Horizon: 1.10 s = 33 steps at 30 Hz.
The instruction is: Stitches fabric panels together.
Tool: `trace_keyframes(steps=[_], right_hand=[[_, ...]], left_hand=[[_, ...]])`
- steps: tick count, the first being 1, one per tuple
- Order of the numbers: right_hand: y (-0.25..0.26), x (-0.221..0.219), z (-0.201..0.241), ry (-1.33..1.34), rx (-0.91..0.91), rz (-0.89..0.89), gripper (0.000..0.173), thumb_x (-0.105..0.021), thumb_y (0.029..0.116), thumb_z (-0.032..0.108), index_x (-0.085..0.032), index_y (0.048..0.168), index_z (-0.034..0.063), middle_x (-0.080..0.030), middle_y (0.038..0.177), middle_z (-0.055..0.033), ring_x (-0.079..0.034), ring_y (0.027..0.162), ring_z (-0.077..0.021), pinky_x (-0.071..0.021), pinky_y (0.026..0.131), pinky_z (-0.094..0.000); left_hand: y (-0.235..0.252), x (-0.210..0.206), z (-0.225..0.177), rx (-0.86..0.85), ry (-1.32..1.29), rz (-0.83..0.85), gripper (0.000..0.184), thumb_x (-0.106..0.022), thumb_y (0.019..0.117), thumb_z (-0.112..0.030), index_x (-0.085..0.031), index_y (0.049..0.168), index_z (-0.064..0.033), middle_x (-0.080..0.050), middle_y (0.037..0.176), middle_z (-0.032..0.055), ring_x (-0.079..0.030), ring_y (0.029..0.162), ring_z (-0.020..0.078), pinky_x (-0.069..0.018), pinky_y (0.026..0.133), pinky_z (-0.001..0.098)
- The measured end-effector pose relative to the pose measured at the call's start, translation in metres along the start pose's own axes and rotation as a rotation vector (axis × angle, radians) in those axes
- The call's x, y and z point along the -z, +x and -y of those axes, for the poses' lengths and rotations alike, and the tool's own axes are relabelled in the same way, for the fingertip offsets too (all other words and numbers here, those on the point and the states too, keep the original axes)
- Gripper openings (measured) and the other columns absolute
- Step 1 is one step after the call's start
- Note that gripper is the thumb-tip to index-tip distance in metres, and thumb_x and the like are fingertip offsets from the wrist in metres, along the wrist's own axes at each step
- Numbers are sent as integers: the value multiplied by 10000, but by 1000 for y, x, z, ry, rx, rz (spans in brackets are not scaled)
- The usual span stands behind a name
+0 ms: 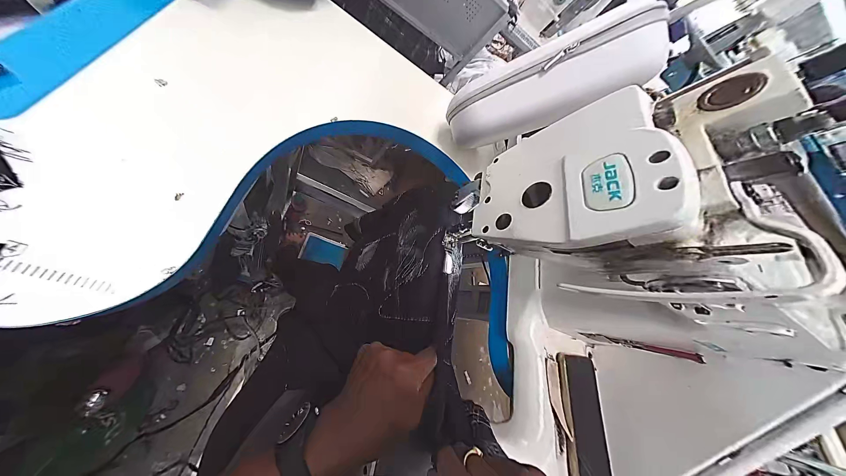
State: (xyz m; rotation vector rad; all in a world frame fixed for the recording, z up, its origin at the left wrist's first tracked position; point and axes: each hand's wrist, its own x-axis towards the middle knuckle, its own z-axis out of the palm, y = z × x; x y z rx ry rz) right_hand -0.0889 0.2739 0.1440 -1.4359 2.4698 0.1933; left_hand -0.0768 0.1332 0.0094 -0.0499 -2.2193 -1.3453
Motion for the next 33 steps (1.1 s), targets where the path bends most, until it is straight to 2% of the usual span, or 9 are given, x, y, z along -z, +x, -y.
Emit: trace_keyframes(steps=[8,11,14,17,20,23,27,30,33], right_hand=[[2,-7,3,-124,-84,-131,51,-656,814,35,-689,776,30,-634,608,-104,-648,518,-258,-473,441,-371],[3,-11,0,-141,-57,-157,98,-652,879,67,-720,809,78,-719,738,-74,-702,673,-246,-514,567,-365],[6,-14,0,-142,-57,-235,121,-625,894,52,-721,834,95,-706,739,-66,-683,647,-225,-537,615,-342],[12,-19,-2,-106,-106,-319,105,-613,883,71,-713,853,58,-609,601,-74,-581,450,-214,-432,410,-317],[18,-26,-5,-107,-136,-358,205,-562,949,162,-695,836,55,-538,513,-45,-545,401,-194,-394,376,-309],[26,-24,-9,-172,-126,-401,255,-554,956,200,-701,781,87,-604,593,-56,-592,465,-198,-433,406,-314],[42,-36,-25,-174,-43,-554,218,-551,925,154,-718,790,124,-694,785,-74,-660,663,-239,-510,560,-342],[24,-22,-53,17,-92,-611,263,-549,973,157,-740,839,35,-690,731,-113,-691,660,-227,-561,572,-353],[4,-14,-80,38,-156,-693,326,-523,1009,225,-739,870,24,-665,715,-101,-617,640,-141,-462,573,-239]], left_hand=[[1,9,-1,61,-20,100,256,-522,961,-142,-754,921,-41,-527,509,47,-536,429,202,-399,417,359],[5,13,2,78,-116,141,270,-517,977,-135,-763,957,-24,-545,533,65,-546,461,212,-417,458,373],[6,18,3,97,-118,196,257,-516,973,-116,-753,953,-19,-536,537,74,-539,469,225,-411,471,384],[7,23,4,75,-99,226,243,-532,980,-133,-750,935,-36,-548,547,67,-549,477,221,-407,475,379],[9,25,5,107,-127,248,251,-531,997,-151,-747,924,-46,-581,580,70,-568,508,217,-420,500,388],[16,22,10,148,-176,231,281,-522,1009,-147,-780,1009,-36,-628,623,82,-588,533,214,-450,534,398],[31,14,11,201,-203,168,242,-509,983,-109,-667,832,-7,-565,611,84,-550,542,208,-418,547,390],[40,12,-7,288,25,97,317,-574,985,-145,-668,1270,-42,-594,602,60,-588,504,244,-495,512,421],[67,2,-31,227,280,381,252,-561,981,-50,-706,1171,29,-690,770,209,-705,735,416,-541,624,539]])
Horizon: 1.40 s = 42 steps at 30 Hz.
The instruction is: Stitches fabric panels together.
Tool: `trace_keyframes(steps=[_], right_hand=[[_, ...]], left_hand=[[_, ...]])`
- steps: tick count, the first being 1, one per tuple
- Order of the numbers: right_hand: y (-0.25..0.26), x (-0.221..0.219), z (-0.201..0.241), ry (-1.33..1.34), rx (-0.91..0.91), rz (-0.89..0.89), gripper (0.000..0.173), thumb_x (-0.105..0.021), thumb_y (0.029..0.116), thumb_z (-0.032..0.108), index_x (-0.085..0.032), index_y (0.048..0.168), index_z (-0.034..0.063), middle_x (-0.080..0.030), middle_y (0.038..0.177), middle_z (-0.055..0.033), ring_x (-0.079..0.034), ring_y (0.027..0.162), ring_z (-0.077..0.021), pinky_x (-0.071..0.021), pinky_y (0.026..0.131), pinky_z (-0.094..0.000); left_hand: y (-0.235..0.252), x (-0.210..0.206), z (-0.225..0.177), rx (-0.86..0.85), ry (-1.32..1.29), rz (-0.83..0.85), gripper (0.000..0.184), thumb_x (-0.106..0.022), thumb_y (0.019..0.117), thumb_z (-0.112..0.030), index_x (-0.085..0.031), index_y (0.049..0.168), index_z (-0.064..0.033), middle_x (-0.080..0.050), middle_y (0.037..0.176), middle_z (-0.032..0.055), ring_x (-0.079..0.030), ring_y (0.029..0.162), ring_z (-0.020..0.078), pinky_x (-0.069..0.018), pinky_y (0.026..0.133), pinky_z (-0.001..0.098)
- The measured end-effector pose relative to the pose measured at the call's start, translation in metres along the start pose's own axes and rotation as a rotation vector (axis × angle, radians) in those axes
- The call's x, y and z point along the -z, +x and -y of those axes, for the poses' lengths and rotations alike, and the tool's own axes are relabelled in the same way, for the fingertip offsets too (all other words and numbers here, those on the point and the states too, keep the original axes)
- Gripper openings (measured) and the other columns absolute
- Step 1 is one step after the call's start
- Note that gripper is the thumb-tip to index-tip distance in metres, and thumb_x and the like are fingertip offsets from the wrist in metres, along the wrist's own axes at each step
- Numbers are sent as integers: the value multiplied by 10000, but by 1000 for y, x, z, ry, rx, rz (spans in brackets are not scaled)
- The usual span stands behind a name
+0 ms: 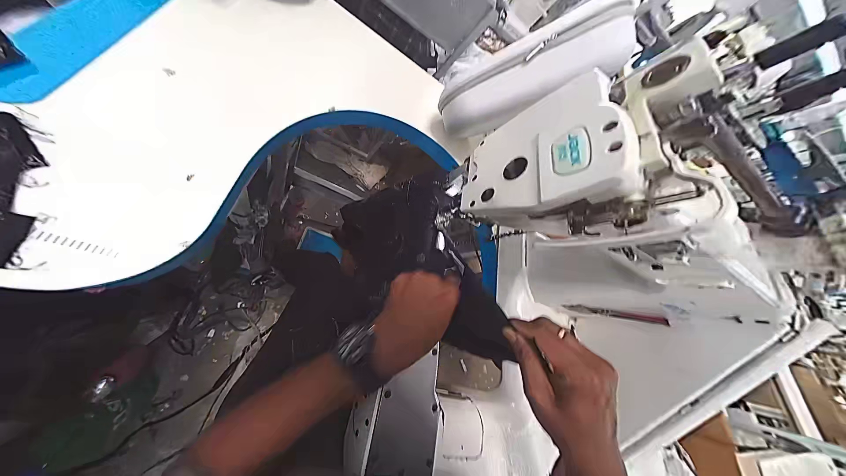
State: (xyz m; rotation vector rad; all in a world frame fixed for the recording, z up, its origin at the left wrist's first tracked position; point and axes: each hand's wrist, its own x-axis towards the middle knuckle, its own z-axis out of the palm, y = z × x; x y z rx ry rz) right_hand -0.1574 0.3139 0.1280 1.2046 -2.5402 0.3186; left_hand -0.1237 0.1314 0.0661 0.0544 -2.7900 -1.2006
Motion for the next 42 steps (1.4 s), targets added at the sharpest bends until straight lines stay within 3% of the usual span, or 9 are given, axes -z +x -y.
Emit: trace_keyframes(steps=[3,6,9,13,22,26,30,34,42], right_hand=[[-8,-2,-4,-80,-5,-86,276,-561,954,178,-787,892,33,-703,728,-122,-649,617,-184,-484,550,-283],[-35,-22,3,-73,4,-75,208,-599,911,129,-793,864,71,-749,814,-120,-722,726,-206,-560,616,-293],[-46,-42,27,0,52,-102,140,-641,920,110,-770,866,105,-726,859,-111,-698,778,-187,-546,642,-243],[-34,-55,58,29,271,-149,146,-616,948,85,-739,870,82,-701,803,-56,-648,723,-147,-514,639,-193],[-21,-51,55,149,216,-170,142,-638,939,100,-752,857,86,-675,748,-42,-627,716,-93,-487,654,-129],[-7,-57,48,211,180,-240,141,-648,921,97,-768,849,78,-679,739,-55,-640,739,-89,-497,699,-127],[-18,-42,29,490,-181,-242,85,-714,899,119,-786,922,80,-700,868,16,-661,867,28,-541,792,-103],[-36,-36,29,800,-523,-136,167,-760,791,38,-804,945,86,-729,930,59,-655,786,31,-557,697,-125],[-20,-58,60,167,2,-228,84,-666,923,108,-745,903,91,-644,839,-67,-628,848,-62,-485,799,-99]], left_hand=[[17,18,-22,7,50,287,166,-527,982,3,-661,1026,90,-684,939,263,-686,941,450,-530,746,566],[-22,0,-9,109,-13,-82,432,-640,940,-100,-601,1340,59,-673,681,156,-693,631,372,-545,569,508],[-41,-12,18,45,-62,-386,147,-665,894,-116,-719,961,3,-650,672,118,-668,580,290,-534,516,440],[-21,-3,41,-261,-79,-258,51,-668,790,-9,-712,773,-29,-599,1376,257,-677,1002,386,-562,752,465],[-14,4,52,-202,-583,-30,143,-631,916,-65,-637,815,36,-587,1424,252,-533,1383,310,-438,1086,406],[-7,-7,49,-187,-519,-216,123,-595,904,-50,-684,843,9,-663,1317,212,-628,1238,278,-479,1014,381],[-19,-20,37,-140,-314,-445,191,-614,967,-145,-745,885,-34,-644,725,80,-643,688,200,-517,658,314],[-34,-24,32,-123,-246,-432,224,-586,976,-158,-719,837,-43,-644,641,65,-622,560,169,-472,527,304],[-54,-35,30,-181,-261,-404,197,-546,879,-40,-627,700,-46,-556,556,62,-589,504,197,-454,471,333]])
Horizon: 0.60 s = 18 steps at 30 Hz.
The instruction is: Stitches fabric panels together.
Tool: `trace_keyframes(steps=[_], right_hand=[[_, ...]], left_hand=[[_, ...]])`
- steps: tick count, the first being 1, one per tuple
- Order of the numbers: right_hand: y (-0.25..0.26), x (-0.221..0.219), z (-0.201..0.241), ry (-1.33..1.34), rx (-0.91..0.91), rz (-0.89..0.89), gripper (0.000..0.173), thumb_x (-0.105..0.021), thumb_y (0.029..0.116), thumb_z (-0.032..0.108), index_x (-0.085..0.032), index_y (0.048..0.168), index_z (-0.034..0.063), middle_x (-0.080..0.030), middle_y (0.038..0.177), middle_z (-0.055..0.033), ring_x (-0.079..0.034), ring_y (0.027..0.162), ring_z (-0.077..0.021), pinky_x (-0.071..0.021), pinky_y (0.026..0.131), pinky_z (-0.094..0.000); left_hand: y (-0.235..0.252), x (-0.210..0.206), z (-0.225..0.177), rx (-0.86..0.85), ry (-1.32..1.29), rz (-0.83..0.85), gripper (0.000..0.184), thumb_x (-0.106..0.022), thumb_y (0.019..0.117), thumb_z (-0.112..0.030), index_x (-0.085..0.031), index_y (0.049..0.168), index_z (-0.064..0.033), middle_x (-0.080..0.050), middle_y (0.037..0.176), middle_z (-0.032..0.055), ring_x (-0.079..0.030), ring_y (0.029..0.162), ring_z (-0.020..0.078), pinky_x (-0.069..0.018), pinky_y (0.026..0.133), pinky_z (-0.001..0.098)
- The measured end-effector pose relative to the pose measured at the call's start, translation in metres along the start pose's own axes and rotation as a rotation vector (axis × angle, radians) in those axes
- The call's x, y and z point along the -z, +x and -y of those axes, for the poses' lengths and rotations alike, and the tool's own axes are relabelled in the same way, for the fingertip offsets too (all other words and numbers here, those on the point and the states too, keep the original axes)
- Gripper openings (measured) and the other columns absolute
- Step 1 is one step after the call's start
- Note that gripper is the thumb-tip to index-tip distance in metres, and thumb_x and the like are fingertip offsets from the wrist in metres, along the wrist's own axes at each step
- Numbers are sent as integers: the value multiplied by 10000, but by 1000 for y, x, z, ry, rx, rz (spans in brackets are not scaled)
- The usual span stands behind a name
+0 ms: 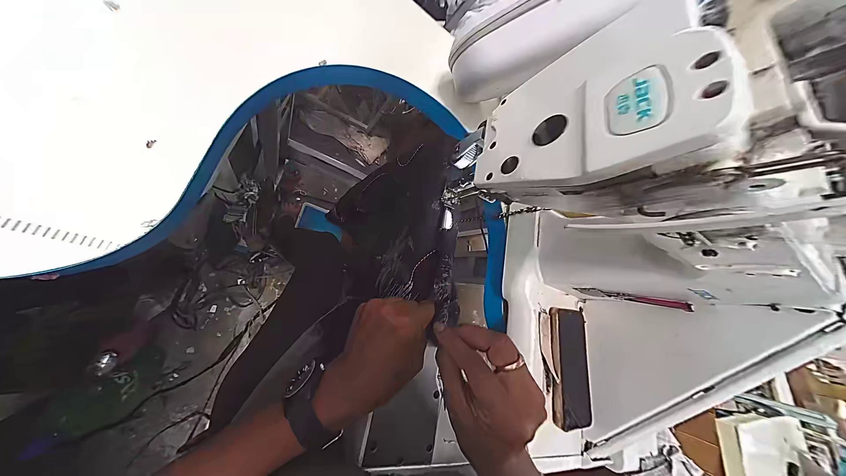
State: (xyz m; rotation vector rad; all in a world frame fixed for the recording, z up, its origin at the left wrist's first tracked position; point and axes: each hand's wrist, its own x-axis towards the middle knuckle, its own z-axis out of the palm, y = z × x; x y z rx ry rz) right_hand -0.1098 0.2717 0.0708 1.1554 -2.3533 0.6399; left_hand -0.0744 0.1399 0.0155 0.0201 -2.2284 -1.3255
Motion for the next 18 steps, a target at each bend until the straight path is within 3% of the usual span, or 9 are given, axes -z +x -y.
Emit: trace_keyframes(steps=[4,8,12,15,17,18], right_hand=[[5,-16,-16,-5,19,-40,82,-662,947,103,-741,925,93,-611,933,-90,-606,899,-86,-488,842,-134],[6,-30,-21,56,35,-113,112,-640,954,65,-704,864,51,-749,949,-94,-705,972,-127,-540,911,-196],[12,-39,-23,-25,6,-129,120,-573,944,69,-621,835,48,-768,977,-138,-725,957,-173,-542,890,-221],[26,-42,-29,-97,11,-125,138,-565,931,49,-643,823,16,-773,983,-177,-742,953,-214,-550,886,-247],[32,-47,-34,-114,-10,-120,152,-563,937,53,-677,853,-2,-774,983,-177,-747,971,-229,-561,890,-263],[34,-50,-36,-116,-33,-121,164,-557,939,59,-692,880,-13,-772,990,-177,-747,986,-235,-567,896,-274]], left_hand=[[1,-6,11,-47,-88,-82,230,-567,935,-54,-699,749,-21,-605,592,68,-586,557,173,-459,555,281],[12,-14,18,-108,-84,-163,225,-581,900,-28,-682,699,-12,-546,545,62,-520,519,161,-402,524,262],[28,-20,20,-103,37,-201,227,-606,924,-51,-681,711,-28,-561,565,61,-548,541,183,-417,527,289],[44,-26,25,-132,152,-256,212,-619,917,-67,-688,718,-40,-549,572,51,-547,548,189,-409,509,293],[55,-30,29,-128,194,-279,183,-648,897,-80,-707,727,-49,-588,650,67,-590,633,217,-448,541,311],[59,-29,30,-114,198,-264,158,-660,893,-87,-723,752,-55,-654,780,92,-646,764,243,-516,617,327]])
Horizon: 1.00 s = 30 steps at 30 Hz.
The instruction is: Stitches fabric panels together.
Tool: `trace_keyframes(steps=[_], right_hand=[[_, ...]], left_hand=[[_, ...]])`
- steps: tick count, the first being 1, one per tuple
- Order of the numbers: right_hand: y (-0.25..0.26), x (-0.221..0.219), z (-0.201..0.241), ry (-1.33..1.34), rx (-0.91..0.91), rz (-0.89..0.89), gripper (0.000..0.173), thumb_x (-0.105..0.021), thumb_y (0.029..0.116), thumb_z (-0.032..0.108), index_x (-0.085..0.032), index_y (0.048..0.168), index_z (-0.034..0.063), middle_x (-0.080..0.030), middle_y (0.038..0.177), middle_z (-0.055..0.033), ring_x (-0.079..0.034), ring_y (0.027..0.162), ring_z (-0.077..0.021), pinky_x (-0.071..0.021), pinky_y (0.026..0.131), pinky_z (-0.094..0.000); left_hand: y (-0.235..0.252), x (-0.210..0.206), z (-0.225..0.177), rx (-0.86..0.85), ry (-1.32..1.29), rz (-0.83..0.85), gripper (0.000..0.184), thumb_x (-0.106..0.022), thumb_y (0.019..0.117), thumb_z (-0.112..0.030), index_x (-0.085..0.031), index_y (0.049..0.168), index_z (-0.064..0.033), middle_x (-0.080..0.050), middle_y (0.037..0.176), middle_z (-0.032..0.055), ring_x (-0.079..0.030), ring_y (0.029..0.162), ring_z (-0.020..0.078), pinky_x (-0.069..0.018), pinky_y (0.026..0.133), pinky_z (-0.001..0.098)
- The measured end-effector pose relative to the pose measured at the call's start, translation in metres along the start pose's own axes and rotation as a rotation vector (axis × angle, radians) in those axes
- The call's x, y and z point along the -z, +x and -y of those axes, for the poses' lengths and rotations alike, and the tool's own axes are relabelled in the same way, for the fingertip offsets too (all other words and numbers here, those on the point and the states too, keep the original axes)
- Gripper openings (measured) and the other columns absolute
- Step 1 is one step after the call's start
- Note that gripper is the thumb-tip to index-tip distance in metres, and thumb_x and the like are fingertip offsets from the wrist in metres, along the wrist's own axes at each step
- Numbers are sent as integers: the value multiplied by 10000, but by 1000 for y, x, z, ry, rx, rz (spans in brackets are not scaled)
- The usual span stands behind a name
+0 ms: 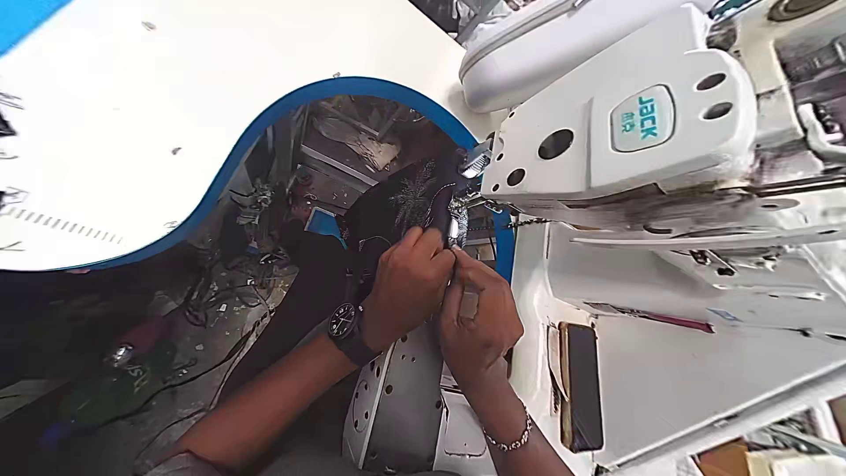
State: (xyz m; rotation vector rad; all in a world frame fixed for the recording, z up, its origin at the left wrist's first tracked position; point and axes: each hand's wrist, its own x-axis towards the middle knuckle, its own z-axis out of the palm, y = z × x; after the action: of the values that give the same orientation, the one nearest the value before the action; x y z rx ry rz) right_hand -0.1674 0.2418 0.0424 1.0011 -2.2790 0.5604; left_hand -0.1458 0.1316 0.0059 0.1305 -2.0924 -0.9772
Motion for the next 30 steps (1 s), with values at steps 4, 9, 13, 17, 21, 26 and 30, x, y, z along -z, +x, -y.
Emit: trace_keyframes(steps=[4,9,13,17,21,26,30], right_hand=[[5,-4,4,25,-106,99,242,-504,943,65,-705,1019,-45,-748,1112,-198,-725,1056,-272,-576,872,-326],[-13,9,16,58,169,140,210,-520,938,90,-700,929,-17,-735,940,-208,-724,882,-312,-582,763,-376],[-19,8,27,146,494,331,219,-509,935,135,-711,860,100,-705,788,-81,-681,750,-265,-530,613,-352],[-15,-4,25,223,409,332,257,-514,952,194,-738,893,82,-715,791,-77,-692,769,-272,-538,625,-361],[17,17,45,159,-46,872,576,-712,911,286,-595,1384,-24,-647,1238,-251,-669,1051,-413,-539,819,-544],[33,14,60,189,202,661,145,-798,724,53,-751,859,27,-647,1118,-195,-639,1007,-380,-518,722,-543],[-37,34,98,357,353,328,116,-671,760,118,-688,817,19,-733,967,-224,-730,745,-357,-565,566,-476]], left_hand=[[6,1,1,61,-35,68,126,-658,920,-82,-757,856,-38,-734,1097,141,-708,989,271,-592,777,362],[-11,15,32,304,-360,141,161,-630,958,-62,-773,1001,-1,-758,1030,112,-725,974,189,-587,885,372],[-87,-57,63,657,-545,486,379,-484,1028,-36,-544,1355,145,-603,1343,308,-563,1310,357,-403,1145,440],[-90,-50,70,753,-291,829,351,-428,1082,-72,-571,1322,141,-603,1339,307,-558,1303,377,-392,1136,457],[-34,123,61,-264,339,561,176,-616,931,-11,-720,1067,33,-718,1019,231,-709,967,404,-557,835,581],[-107,283,-23,165,768,-280,515,-661,929,-211,-525,1272,149,-590,1290,314,-559,1269,376,-382,1129,518],[-182,228,-53,588,-123,58,672,-813,851,-299,-569,1406,-10,-665,1349,77,-601,1281,141,-495,1074,370]])
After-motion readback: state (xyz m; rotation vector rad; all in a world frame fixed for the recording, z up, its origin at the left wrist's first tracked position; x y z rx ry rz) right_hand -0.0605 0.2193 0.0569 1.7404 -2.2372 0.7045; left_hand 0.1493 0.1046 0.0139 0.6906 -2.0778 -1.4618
